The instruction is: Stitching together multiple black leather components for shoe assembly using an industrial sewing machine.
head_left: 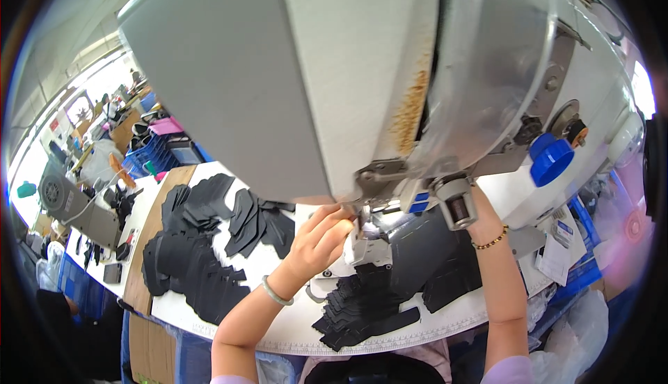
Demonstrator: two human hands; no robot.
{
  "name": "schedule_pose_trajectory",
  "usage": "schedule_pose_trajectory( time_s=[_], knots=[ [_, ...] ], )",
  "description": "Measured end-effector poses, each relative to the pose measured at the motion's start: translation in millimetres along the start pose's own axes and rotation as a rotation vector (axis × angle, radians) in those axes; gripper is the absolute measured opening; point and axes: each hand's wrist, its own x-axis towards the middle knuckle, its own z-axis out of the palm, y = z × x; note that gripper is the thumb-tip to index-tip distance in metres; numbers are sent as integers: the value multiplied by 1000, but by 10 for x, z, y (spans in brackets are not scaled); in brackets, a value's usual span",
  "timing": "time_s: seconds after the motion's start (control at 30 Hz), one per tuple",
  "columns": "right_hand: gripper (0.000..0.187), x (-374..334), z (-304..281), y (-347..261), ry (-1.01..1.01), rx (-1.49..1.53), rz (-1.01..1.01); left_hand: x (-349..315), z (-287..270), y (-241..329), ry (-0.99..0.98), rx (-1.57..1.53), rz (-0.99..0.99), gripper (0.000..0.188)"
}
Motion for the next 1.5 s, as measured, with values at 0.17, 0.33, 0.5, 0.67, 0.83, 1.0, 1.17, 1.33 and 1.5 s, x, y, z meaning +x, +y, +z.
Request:
schedule_pose_trajectory(
  time_s=[0.17, 0.33, 0.5, 0.67, 0.83, 1.0, 1.17, 1.33, 1.5],
  knots=[
    [27, -31, -57, 159, 51, -98, -185, -44, 21, 103, 0, -74, -165, 25],
    [26, -156, -233, 184, 102, -215, -256, -334, -189, 46, -69, 70, -438, 22],
    [38, -532, -202, -17, 58, 11, -39, -997, -931, -461, -309, 385, -996, 13],
    [42, -479, -320, 162, -27, -23, 27, -1170, -1575, -692, -332, 581, -1205, 14],
    [48, -500, -349, 307, 60, -38, -51, -994, -1818, -320, -419, 661, -1269, 17],
    [48, -566, -330, 348, 48, -42, -78, -1108, -1613, 359, -595, 749, -1308, 31],
    [43, -637, -264, 261, 20, -68, -55, -1384, -1441, 458, -472, 785, -1339, 42],
    [38, -583, -276, 334, 10, -68, -87, -1468, -1466, 327, -386, 638, -1471, 30],
    [44, -530, -394, 370, -104, -125, -60, -1554, -1384, 398, -251, 658, -1359, 18]
  ],
)
